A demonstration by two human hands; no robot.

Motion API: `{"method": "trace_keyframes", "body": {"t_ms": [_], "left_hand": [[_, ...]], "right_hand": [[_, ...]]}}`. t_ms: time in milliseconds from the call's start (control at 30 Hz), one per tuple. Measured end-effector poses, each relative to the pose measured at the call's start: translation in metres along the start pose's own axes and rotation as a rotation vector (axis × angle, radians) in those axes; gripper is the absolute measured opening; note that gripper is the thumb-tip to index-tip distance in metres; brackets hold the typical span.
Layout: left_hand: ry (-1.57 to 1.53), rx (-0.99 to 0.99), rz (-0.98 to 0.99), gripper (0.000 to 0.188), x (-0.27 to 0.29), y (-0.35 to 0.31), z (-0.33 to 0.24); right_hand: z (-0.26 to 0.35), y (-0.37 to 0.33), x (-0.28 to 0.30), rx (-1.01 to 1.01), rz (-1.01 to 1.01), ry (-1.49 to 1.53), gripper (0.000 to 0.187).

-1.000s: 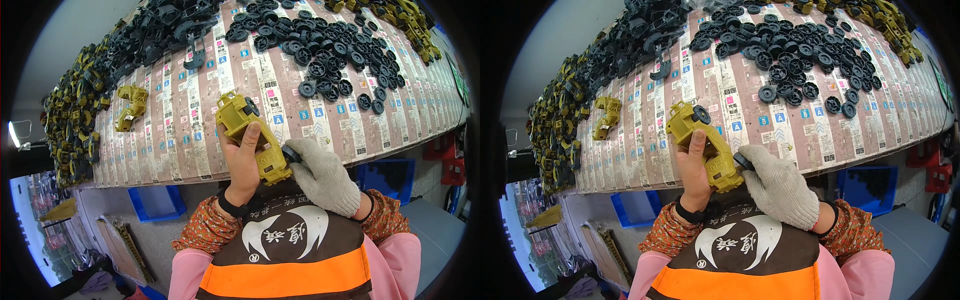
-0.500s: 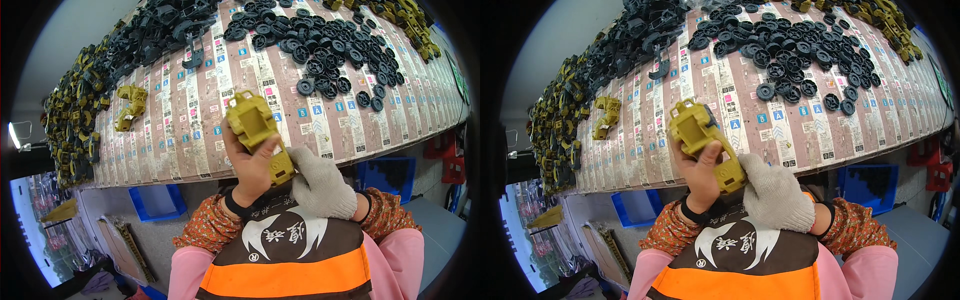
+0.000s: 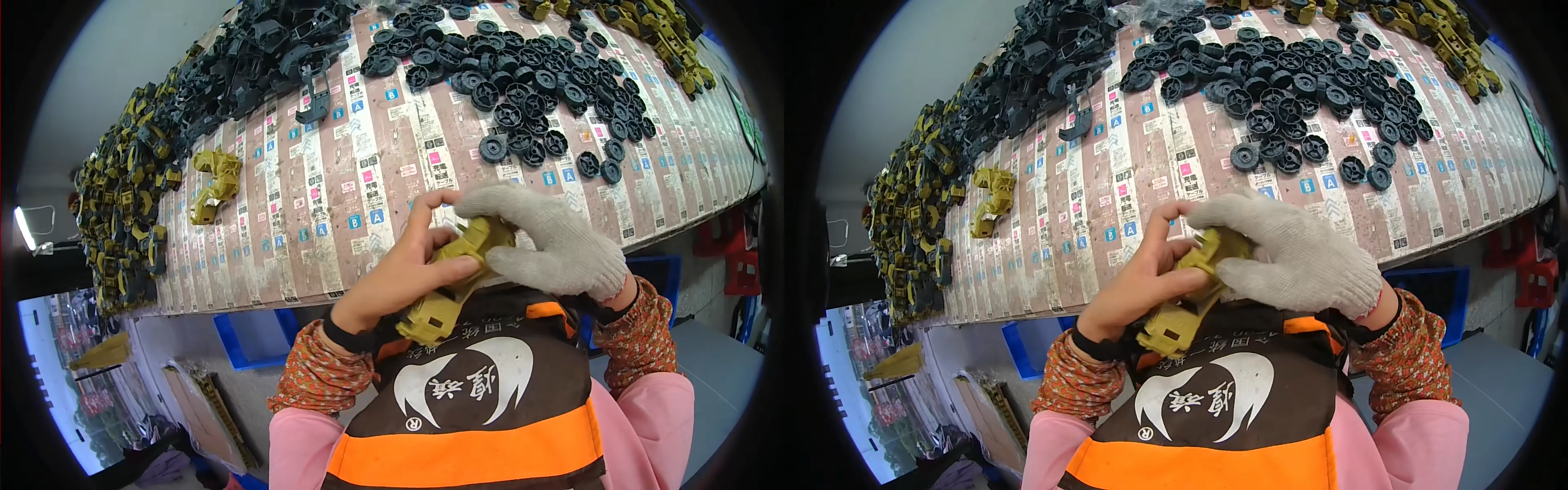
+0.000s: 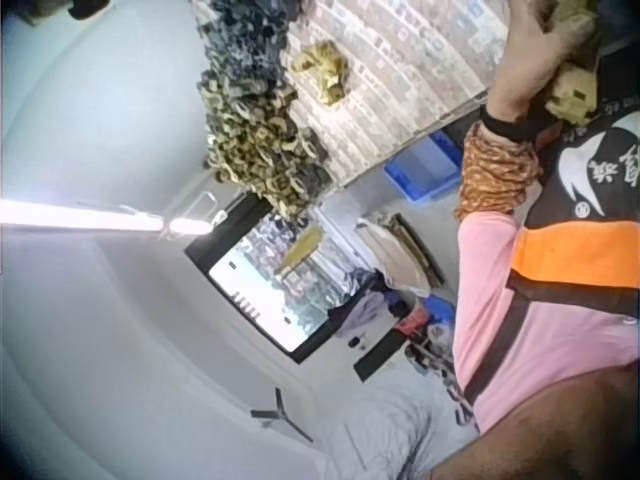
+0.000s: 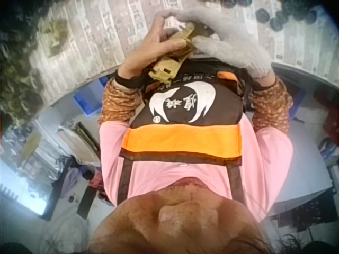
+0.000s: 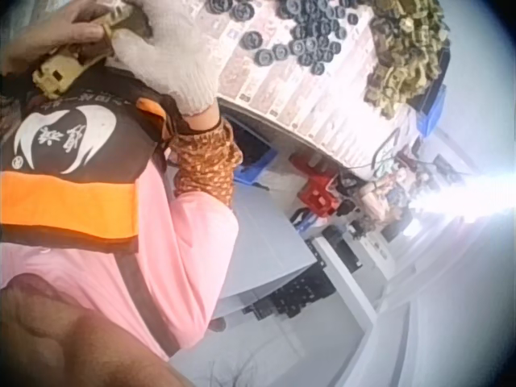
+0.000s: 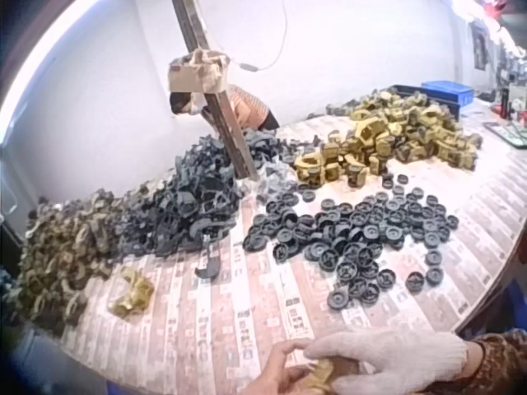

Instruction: The person sits at a table and repeatedly picks up yellow plastic frames and black circular components. They insert the black components into the yellow frames by hand, then place the assembled units onto a pile on the table. The process is repetitive and involves handling multiple identical parts.

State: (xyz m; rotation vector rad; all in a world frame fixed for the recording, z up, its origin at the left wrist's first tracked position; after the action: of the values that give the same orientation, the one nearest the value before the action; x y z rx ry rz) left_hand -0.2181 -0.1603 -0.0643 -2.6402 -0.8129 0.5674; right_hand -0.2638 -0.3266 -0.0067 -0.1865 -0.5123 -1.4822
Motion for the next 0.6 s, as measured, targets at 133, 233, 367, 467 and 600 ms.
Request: {"method": "trace_keyframes", "body": {"t_ms": [133,233,367,467,600], "left_hand": [[-0.629,-0.052,0.101,0.095,0.026,-0.014,0.017],[-0.658,-0.251,-0.026,0.096,0.042,-0.013,0.026],[-0.490,-0.289,-0.344,0.066,0.038,-0.004,0.018],[-0.574,-0.309,-0.335,0.059,0.048,-0.004,0.018],[-0.432,-0.250,-0.427,0.055,0.046,-0.009,0.014]], "right_hand": [[-0.039,-0.021,0.005,-0.573,-0.031,0.480,0.037],[-0.049,-0.030,0.000,-0.660,-0.125,0.475,0.033],[-0.030,-0.016,-0.012,-0.430,0.034,0.096,0.031],[-0.009,0.021,0.014,0.102,-0.207,-0.386,0.028],[-0.025,0.054,0.016,0.179,-0.097,-1.014,0.026]]}}
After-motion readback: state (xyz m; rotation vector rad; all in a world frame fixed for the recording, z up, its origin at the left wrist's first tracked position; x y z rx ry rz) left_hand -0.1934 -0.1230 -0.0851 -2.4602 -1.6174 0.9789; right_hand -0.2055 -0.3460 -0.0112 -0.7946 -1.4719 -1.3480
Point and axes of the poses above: each hand's wrist, its own y-axis towards the middle knuckle, its own x-axis out of the back of the hand, z = x × y, the point moved 7 cm from there along y, towards the middle knuckle, and after that the axes turned 3 degrees about -z, right-handed, at the moved point
